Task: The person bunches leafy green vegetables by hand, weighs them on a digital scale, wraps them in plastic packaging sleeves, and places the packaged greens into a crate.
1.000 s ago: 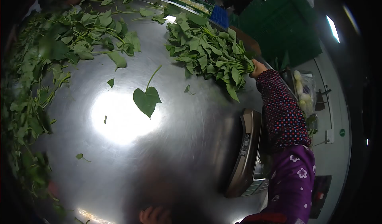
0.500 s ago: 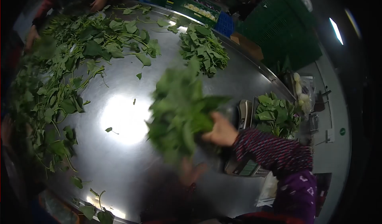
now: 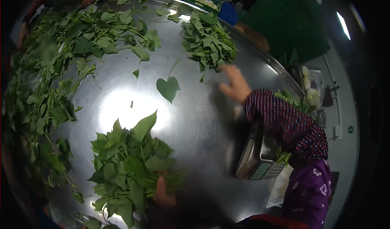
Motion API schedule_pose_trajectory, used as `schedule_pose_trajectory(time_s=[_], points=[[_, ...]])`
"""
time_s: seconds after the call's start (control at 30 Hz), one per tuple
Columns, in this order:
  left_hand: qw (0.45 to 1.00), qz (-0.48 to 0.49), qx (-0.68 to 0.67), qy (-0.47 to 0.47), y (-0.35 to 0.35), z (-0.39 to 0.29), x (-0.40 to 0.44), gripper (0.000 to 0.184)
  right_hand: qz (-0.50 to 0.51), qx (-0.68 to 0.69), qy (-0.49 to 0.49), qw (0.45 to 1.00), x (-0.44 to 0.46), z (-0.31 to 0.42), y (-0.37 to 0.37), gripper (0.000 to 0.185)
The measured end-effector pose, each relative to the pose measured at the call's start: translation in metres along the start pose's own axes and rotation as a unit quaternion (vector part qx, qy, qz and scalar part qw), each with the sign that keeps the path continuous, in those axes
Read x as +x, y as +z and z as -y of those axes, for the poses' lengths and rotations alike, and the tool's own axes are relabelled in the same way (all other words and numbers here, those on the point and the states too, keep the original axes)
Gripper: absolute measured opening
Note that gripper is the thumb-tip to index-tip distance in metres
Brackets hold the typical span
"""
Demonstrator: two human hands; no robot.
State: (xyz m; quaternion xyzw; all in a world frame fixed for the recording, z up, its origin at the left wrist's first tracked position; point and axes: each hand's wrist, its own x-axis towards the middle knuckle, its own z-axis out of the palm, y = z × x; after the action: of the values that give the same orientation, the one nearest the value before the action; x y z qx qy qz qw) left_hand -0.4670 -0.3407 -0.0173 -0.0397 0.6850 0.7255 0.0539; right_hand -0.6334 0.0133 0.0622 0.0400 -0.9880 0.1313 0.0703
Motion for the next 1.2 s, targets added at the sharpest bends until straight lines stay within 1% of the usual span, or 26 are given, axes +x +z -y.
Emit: schedule_pose_trajectory(time_s=[0.03,0.07,0.13,0.23,0.27,0.3,0.37,0.4,0.47,0.5,0.53,0.57,0.63,0.7,0.73,0.8,0.83,0.87,0.9,0.93,0.97,1.03,1.07,1.1,1.13,1.2], points=[[0.999,-0.003,0.030,0.010,-0.005,0.006,-0.003,0.030,-0.022,-0.085,0.047,0.995,0.017,-0.050,0.008,0.060],[0.998,-0.002,0.065,0.019,-0.007,0.009,-0.005,0.031,0.029,-0.174,0.159,0.971,0.034,-0.075,0.005,0.075],[0.991,0.005,0.130,0.038,-0.010,0.014,-0.003,0.032,0.127,-0.324,0.238,0.907,0.062,-0.117,0.002,0.087],[0.976,0.008,0.210,0.056,-0.016,0.014,0.008,0.034,-0.035,-0.442,0.076,0.893,0.097,-0.179,0.031,0.082],[0.971,0.009,0.232,0.059,-0.019,0.014,0.011,0.035,-0.077,-0.330,0.023,0.941,0.115,-0.177,0.027,0.079],[0.966,0.012,0.250,0.059,-0.021,0.014,0.015,0.035,-0.115,-0.210,-0.029,0.970,0.133,-0.174,0.022,0.076],[0.958,0.019,0.280,0.054,-0.026,0.013,0.021,0.037,-0.023,-0.211,0.096,0.972,0.162,-0.211,0.024,0.071],[0.957,0.020,0.284,0.054,-0.029,0.013,0.026,0.037,-0.011,-0.278,0.065,0.958,0.172,-0.241,0.030,0.062],[0.953,0.023,0.296,0.053,-0.038,0.010,0.031,0.039,0.023,-0.262,0.122,0.957,0.178,-0.257,0.033,0.048],[0.951,0.021,0.304,0.052,-0.041,0.006,0.033,0.039,0.040,-0.252,0.149,0.955,0.179,-0.235,0.029,0.042],[0.951,0.020,0.304,0.048,-0.043,0.005,0.036,0.040,-0.095,-0.174,0.070,0.978,0.160,-0.212,0.021,0.028],[0.950,0.019,0.307,0.045,-0.046,0.003,0.041,0.041,-0.148,-0.164,0.114,0.969,0.150,-0.206,0.018,0.028],[0.951,0.007,0.306,0.037,-0.057,-0.002,0.052,0.042,-0.091,-0.174,0.100,0.976,0.125,-0.228,0.012,0.030],[0.956,-0.011,0.294,0.010,-0.075,-0.014,0.068,0.044,0.099,-0.225,0.132,0.960,0.111,-0.239,0.019,0.051],[0.960,-0.025,0.279,-0.011,-0.086,-0.021,0.077,0.044,0.071,-0.264,0.113,0.955,0.098,-0.240,0.028,0.075],[0.970,-0.043,0.227,-0.079,-0.107,-0.034,0.098,0.046,0.058,-0.254,0.157,0.953,0.103,-0.233,0.038,0.084],[0.975,-0.051,0.170,-0.131,-0.119,-0.042,0.109,0.046,0.049,-0.247,0.178,0.951,0.107,-0.231,0.042,0.088],[0.975,-0.061,0.090,-0.194,-0.130,-0.047,0.122,0.047,0.069,-0.193,0.162,0.965,0.115,-0.247,0.048,0.090],[0.949,-0.061,-0.071,-0.301,-0.150,-0.055,0.138,0.048,0.091,-0.136,0.148,0.975,0.122,-0.263,0.054,0.092],[0.879,-0.068,-0.226,-0.414,-0.166,-0.062,0.152,0.049,0.163,-0.056,0.160,0.972,0.130,-0.247,0.042,0.093],[0.776,-0.083,-0.345,-0.521,-0.183,-0.067,0.169,0.049,0.177,-0.051,0.135,0.973,0.132,-0.253,0.043,0.094],[0.653,-0.071,-0.425,-0.622,-0.212,-0.072,0.194,0.051,0.206,-0.040,0.086,0.974,0.136,-0.265,0.046,0.096],[0.610,-0.063,-0.439,-0.657,-0.218,-0.074,0.205,0.051,0.211,-0.096,0.052,0.971,0.137,-0.264,0.038,0.097],[0.587,-0.059,-0.442,-0.676,-0.223,-0.078,0.212,0.052,0.184,-0.263,0.042,0.946,0.136,-0.262,0.043,0.101],[0.572,-0.058,-0.442,-0.689,-0.223,-0.080,0.217,0.053,0.160,-0.422,0.042,0.891,0.136,-0.251,0.048,0.105],[0.554,-0.060,-0.442,-0.703,-0.222,-0.086,0.217,0.054,0.142,-0.162,0.021,0.976,0.143,-0.287,0.056,0.102]])
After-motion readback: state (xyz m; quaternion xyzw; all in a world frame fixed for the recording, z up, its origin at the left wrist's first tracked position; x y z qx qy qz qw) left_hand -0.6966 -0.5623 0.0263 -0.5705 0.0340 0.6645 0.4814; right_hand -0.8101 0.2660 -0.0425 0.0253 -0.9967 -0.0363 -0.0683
